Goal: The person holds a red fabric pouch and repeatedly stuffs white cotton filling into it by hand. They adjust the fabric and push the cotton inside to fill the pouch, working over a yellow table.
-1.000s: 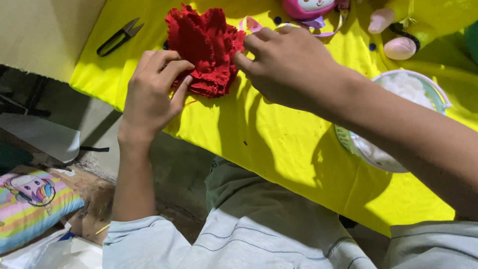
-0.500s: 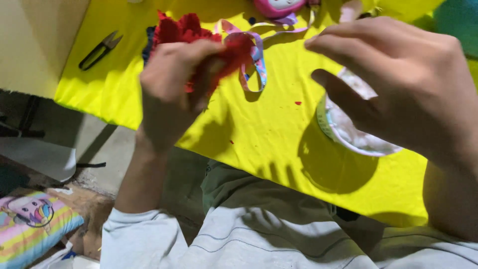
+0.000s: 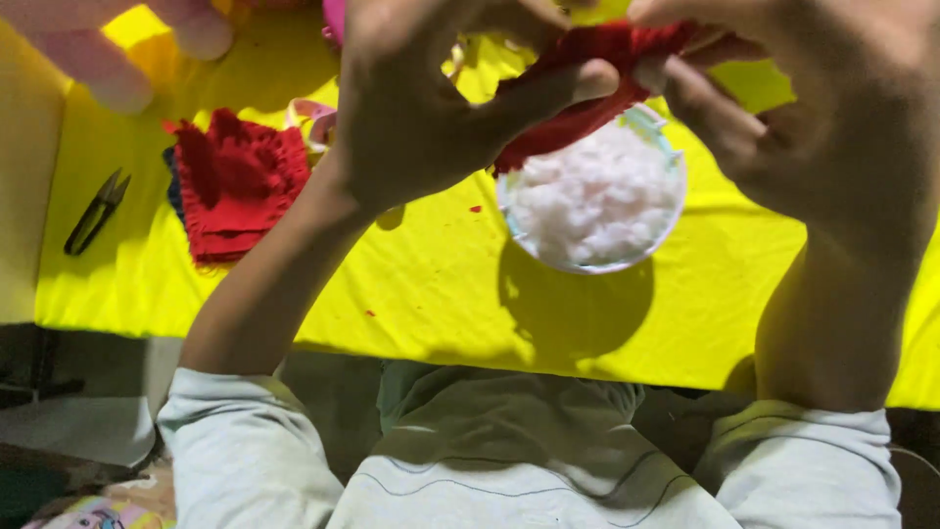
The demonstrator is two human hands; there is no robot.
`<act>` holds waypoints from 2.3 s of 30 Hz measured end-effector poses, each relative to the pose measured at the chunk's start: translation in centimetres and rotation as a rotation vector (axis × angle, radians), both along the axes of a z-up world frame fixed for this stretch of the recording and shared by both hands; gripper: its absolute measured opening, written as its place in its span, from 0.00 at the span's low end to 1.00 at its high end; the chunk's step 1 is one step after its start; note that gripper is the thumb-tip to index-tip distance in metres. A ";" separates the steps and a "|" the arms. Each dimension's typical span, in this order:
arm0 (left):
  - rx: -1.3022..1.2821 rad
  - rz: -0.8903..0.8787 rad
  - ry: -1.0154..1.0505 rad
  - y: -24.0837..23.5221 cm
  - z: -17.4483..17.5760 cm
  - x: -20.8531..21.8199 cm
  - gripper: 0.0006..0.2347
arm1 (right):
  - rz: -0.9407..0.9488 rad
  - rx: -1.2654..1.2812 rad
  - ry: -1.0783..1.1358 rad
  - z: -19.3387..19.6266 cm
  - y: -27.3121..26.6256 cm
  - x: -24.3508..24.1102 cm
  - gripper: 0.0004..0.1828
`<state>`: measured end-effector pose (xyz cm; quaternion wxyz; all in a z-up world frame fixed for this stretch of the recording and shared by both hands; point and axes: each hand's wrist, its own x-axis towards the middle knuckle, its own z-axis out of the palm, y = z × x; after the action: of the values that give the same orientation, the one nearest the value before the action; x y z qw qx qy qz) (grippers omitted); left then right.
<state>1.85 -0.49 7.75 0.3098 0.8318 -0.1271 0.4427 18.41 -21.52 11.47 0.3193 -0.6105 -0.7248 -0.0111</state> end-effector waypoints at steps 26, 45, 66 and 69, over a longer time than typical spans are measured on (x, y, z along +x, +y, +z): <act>-0.051 -0.095 0.142 0.6 -0.5 4.1 0.07 | -0.072 0.077 -0.147 0.2 1.4 2.0 0.08; 0.011 -0.188 0.086 0.6 -0.3 3.9 0.09 | 0.094 -0.087 -0.023 0.8 2.5 2.3 0.06; -0.014 -0.264 0.167 0.2 0.1 3.3 0.15 | 0.119 -0.209 -0.013 1.2 1.8 2.6 0.08; 0.004 -0.272 0.330 1.4 -0.3 3.0 0.26 | -0.032 -0.195 -0.048 0.6 0.8 3.6 0.15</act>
<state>4.89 0.93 7.49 0.3817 0.8687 -0.1866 0.2546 21.99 -20.73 12.06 0.2406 -0.6498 -0.7199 0.0394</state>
